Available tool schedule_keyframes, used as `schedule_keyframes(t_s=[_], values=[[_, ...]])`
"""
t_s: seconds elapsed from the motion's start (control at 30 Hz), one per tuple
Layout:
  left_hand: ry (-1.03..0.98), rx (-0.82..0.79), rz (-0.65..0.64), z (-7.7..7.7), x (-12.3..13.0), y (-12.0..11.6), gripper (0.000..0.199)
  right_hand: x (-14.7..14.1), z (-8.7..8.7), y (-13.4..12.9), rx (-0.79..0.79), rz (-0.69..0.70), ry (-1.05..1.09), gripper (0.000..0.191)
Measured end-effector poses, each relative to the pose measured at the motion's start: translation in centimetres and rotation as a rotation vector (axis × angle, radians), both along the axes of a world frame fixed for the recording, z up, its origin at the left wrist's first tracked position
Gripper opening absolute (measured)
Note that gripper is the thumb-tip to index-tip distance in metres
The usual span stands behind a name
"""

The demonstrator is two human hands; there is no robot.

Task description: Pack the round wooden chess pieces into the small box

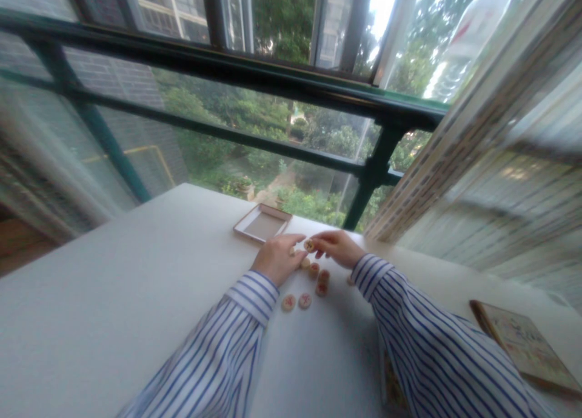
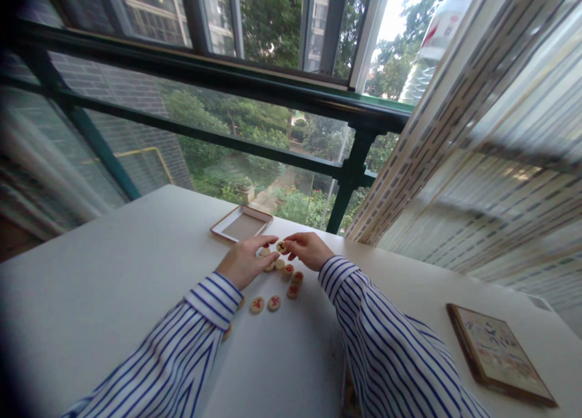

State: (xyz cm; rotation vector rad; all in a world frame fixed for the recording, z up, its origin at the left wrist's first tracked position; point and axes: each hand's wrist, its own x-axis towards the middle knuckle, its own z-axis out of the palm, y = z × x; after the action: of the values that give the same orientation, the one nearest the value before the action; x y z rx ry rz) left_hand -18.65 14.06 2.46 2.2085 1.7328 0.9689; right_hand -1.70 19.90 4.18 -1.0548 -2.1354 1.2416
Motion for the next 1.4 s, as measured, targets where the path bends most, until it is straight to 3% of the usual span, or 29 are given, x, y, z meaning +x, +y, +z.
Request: schedule_keyframes(t_s=[0.43, 0.63, 0.9, 1.27, 1.4], values=[[0.054, 0.019, -0.033, 0.9, 0.0, -0.5, 0.031, -0.3, 0.4, -0.9, -0.006, 0.004, -0.032, 0.024], [0.131, -0.106, -0.076, 1.5, -1.0, -0.8, 0.028, -0.3, 0.5, -1.1, -0.033, -0.012, -0.043, 0.020], [0.362, -0.256, -0.034, 1.7, -2.4, -1.2, 0.026, 0.2, -0.2, -0.8, -0.014, -0.035, -0.072, 0.020], [0.451, -0.311, 0.014, 1.7, -2.0, -1.7, 0.021, 0.2, -1.2, -0.4, 0.084, -0.023, -0.128, 0.024], [0.467, -0.300, 0.011, 1.6, -1.7, -1.8, 0.020, 0.2, -1.1, -0.8, 0.233, -0.056, -0.280, 0.023]])
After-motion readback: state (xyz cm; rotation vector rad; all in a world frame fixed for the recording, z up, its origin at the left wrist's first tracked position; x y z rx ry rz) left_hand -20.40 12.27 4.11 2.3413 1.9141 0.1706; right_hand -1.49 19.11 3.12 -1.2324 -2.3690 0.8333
